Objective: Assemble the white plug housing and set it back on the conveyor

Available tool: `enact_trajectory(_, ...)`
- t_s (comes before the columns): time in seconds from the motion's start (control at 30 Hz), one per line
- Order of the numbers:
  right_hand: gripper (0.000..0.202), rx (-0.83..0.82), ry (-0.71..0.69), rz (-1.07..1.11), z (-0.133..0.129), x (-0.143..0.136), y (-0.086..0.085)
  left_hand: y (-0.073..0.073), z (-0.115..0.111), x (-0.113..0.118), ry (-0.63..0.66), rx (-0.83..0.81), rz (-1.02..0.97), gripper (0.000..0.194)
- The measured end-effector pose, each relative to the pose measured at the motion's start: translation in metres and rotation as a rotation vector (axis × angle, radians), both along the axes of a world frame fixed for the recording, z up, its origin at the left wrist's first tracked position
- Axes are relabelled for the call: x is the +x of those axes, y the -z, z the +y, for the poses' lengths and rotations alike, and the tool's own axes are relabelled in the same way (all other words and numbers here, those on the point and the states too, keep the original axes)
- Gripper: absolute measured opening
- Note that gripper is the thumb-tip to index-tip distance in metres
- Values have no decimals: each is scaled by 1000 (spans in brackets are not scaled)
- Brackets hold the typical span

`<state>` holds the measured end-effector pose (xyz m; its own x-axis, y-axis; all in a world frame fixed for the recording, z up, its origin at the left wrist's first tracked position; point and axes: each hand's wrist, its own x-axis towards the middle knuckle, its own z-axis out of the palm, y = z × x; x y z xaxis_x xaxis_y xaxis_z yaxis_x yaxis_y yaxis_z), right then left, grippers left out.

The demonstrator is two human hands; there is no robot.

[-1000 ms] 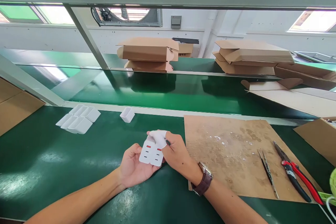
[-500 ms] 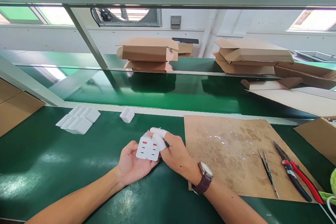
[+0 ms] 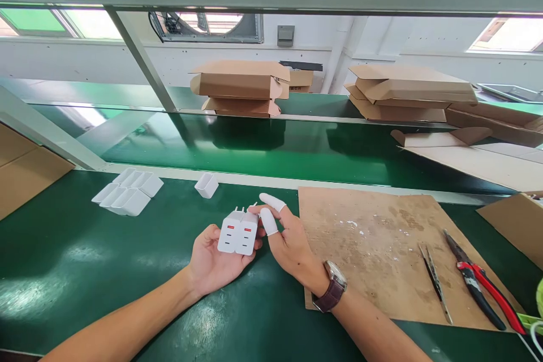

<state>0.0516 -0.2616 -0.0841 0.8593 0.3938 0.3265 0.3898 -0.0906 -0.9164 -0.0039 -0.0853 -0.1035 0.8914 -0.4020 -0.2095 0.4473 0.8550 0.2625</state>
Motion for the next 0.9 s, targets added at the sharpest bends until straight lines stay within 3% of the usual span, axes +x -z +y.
enact_trajectory(0.13,38,-81,-57,-115,1,-1,-1,1,6,5,-64,0,15,40)
enact_trajectory(0.27,68,-204,-193,-318,3,-3,-1,3,14,10,-63,48,1,45)
enact_trajectory(0.33,73,-242,-198,-399,3,-4,1,4,15,10,-48,51,0,43)
enact_trajectory(0.5,68,-279,-156,-541,7,-6,3,3,8,7,2,33,-3,37)
enact_trajectory(0.9,58,-243,-121,-567,11,-8,4,1,2,6,25,72,27,32)
